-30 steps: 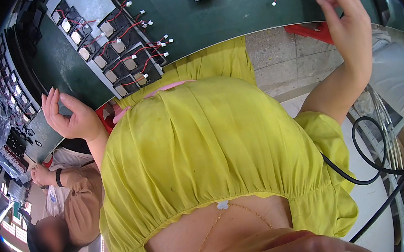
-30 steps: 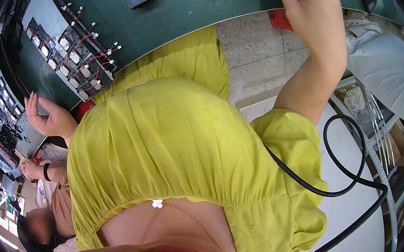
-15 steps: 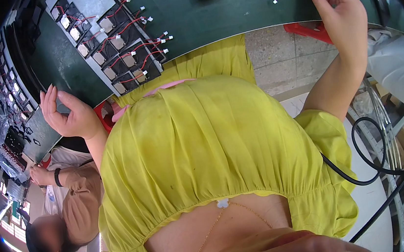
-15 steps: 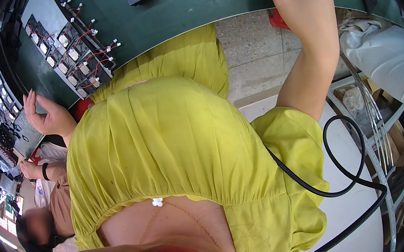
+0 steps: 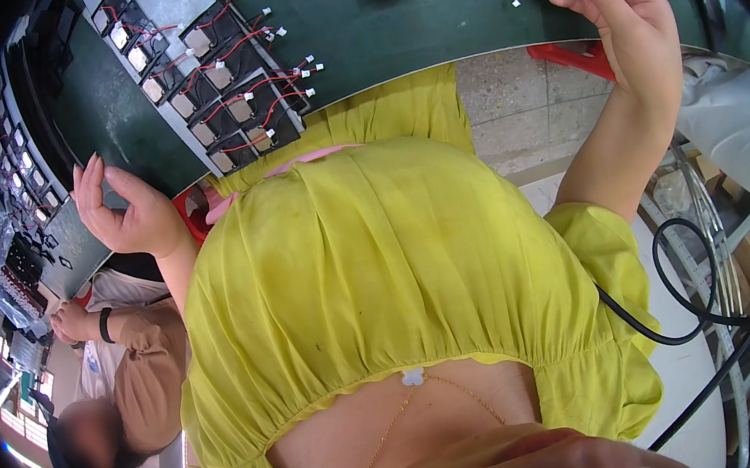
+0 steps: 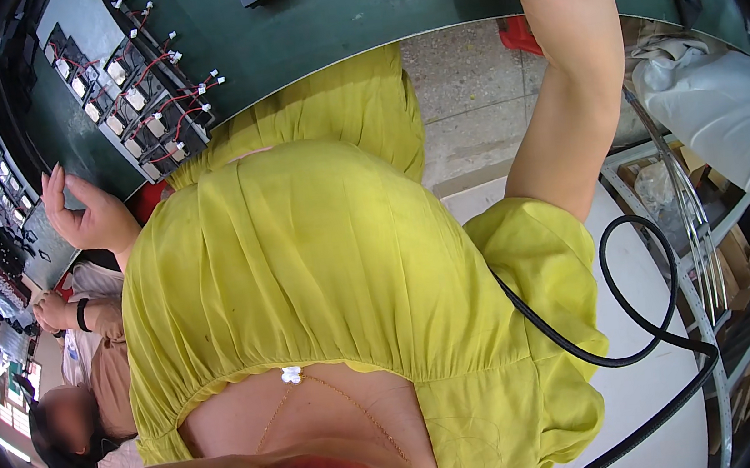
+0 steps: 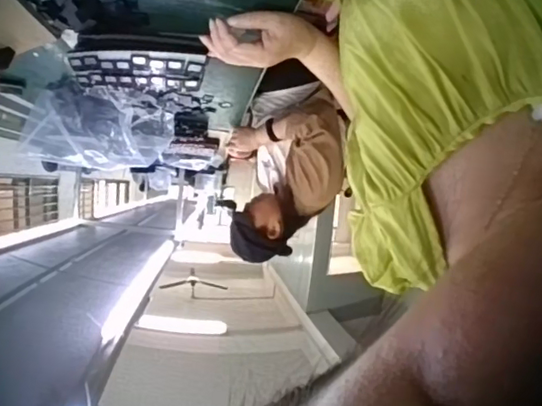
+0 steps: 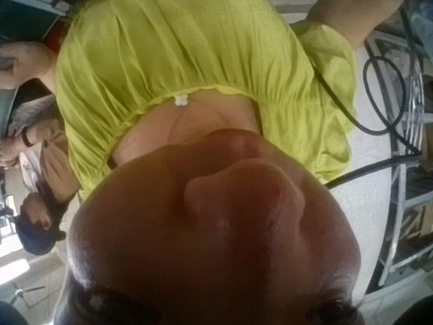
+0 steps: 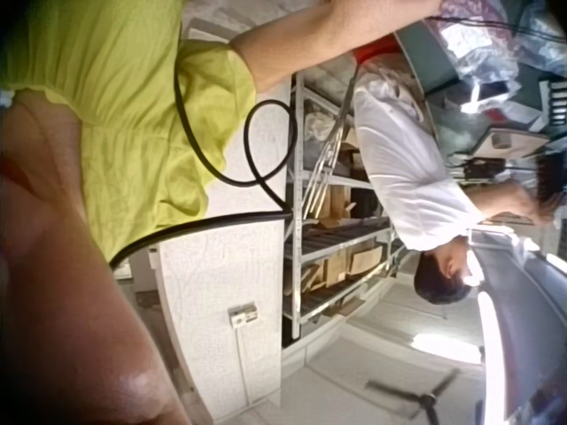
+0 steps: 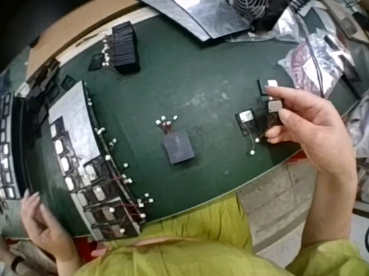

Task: Inspecting and preparing small electronic modules and wiring at a manual workstation.

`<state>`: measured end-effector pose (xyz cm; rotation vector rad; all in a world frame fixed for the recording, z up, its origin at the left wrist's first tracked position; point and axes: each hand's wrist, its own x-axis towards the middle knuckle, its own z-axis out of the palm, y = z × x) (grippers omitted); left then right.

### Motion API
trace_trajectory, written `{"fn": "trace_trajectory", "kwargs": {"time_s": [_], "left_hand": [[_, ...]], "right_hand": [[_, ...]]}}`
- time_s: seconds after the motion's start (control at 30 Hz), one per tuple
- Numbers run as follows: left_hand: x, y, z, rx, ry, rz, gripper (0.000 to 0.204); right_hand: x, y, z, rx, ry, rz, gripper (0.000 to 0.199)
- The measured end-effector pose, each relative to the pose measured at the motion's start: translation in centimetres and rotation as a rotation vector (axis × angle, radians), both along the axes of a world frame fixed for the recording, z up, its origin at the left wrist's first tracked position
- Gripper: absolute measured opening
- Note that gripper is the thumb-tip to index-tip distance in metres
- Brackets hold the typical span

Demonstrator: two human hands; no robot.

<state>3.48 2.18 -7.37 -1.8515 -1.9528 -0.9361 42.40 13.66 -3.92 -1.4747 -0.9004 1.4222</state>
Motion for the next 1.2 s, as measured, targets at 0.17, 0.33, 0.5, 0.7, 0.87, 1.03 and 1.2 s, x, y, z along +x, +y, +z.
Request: {"fn": "trace_trajectory", "kwargs": {"time_s": [0.17,0.33,0.5,0.7,0.87,1.03,1.2], "left_hand": [[-0.1,0.2,0.0,0.000,0.000,-0.003,0.020],[-0.2,0.1,0.0,-0.003,0.005,-0.006,0.020],[-0.2,0.0,0.0,-0.004,0.004,-0.010,0.019],[-0.2,0.1,-0.2,-0.005,0.003,-0.017,0.019],[-0.4,0.1,0.0,0.003,0.008,-0.016,0.019],[-0.8,-0.2,0.0,0.029,0.014,-0.031,0.019],[0.3,0.6,1.2,0.199,-0.297,-0.081,0.017]], "right_hand": [[0.8,0.6,-0.6,-0.006,-0.171,0.097,0.028],[1.0,0.8,-0.8,-0.009,-0.280,0.153,0.029],[0.8,0.4,-0.4,0.026,-0.393,0.129,0.023],[-0.8,-1.0,1.7,0.267,-0.899,0.071,0.019],[-2.6,-2.1,1.3,0.401,-0.847,0.151,0.021],[-3.2,-2.1,0.6,0.279,-1.086,0.292,0.016],[-4.3,-2.3,3.3,0.301,-0.770,0.201,0.010]]}}
